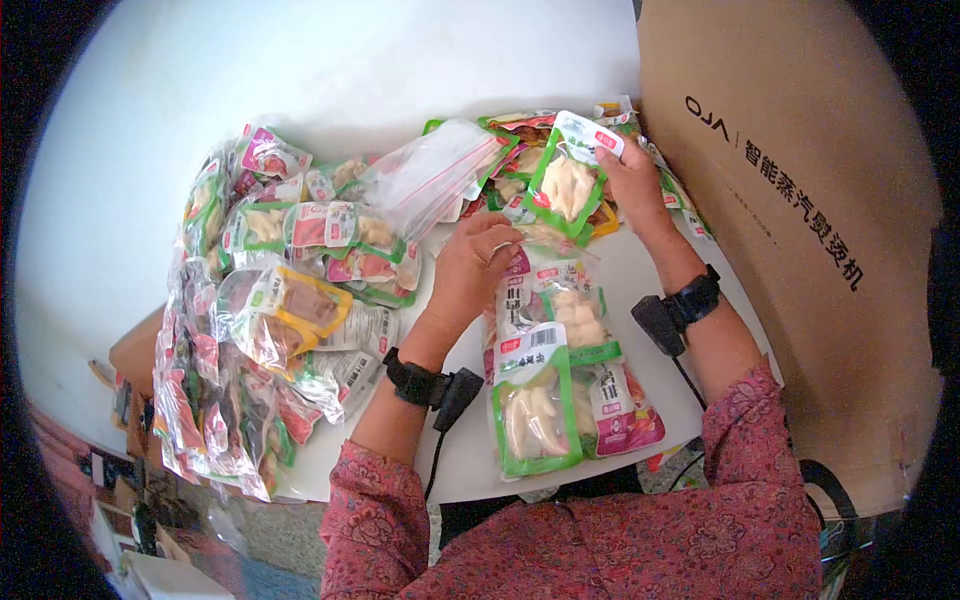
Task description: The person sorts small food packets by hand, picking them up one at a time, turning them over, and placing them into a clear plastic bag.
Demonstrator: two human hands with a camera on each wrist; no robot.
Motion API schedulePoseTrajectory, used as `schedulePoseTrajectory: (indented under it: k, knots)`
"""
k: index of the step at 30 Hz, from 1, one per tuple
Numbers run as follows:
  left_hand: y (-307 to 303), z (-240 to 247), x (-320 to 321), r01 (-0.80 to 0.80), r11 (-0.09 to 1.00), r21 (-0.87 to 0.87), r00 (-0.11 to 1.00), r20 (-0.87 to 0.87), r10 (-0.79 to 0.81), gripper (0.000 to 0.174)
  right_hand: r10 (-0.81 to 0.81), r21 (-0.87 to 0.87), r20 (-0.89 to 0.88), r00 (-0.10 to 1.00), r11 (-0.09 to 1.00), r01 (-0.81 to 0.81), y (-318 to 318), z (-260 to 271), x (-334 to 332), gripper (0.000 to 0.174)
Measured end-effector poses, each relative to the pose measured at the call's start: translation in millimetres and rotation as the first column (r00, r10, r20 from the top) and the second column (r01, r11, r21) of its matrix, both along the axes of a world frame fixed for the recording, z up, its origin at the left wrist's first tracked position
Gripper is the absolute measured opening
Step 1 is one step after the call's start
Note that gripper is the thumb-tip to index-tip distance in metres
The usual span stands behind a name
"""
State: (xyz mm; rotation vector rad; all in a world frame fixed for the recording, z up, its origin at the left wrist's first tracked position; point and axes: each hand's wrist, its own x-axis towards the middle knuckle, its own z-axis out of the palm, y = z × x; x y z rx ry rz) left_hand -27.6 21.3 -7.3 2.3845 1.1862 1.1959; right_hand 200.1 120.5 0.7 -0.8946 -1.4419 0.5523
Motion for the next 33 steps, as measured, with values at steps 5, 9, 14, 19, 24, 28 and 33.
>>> schedulePoseTrajectory:
  k: [5,9,14,19,24,28,33]
  knots:
    - [-15.3,21.1,10.5,-0.146,0.909,0.391,0.952,-0.193,0.236,0.008,0.062,-0.201,-0.019,0.998,0.977,-0.065,-13.5,1.6,-7.3,0.022]
    - [-21.0,27.0,13.9,-0.148,0.906,0.397,0.952,-0.193,0.24,0.004,0.194,-0.235,-0.222,0.955,0.94,-0.246,-12.9,-4.0,-11.0,0.023]
    - [-17.3,18.1,12.7,-0.048,0.992,-0.119,0.995,0.077,0.057,0.005,0.291,-0.223,-0.225,0.93,0.914,-0.339,-14.4,-11.6,-21.2,0.025]
    - [-7.1,8.5,8.4,0.118,0.983,-0.143,0.967,0.241,-0.081,0.007,0.16,-0.192,-0.336,0.928,0.953,-0.234,-18.3,-9.1,-26.5,0.022]
    - [-11.1,13.6,13.0,0.058,0.998,0.004,0.97,0.236,-0.057,0.009,0.185,-0.226,-0.376,0.908,0.932,-0.284,-16.3,-17.1,-38.1,0.024]
    - [-16.7,20.8,14.3,-0.046,0.998,0.046,0.979,0.203,0.036,0.01,0.281,-0.281,-0.286,0.916,0.889,-0.361,-18.1,-12.9,-25.4,0.025]
    - [-22.4,27.1,17.2,-0.091,0.991,0.098,0.99,0.114,0.08,0.009,0.458,-0.329,-0.265,0.848,0.784,-0.526,-24.2,4.7,-12.3,0.025]
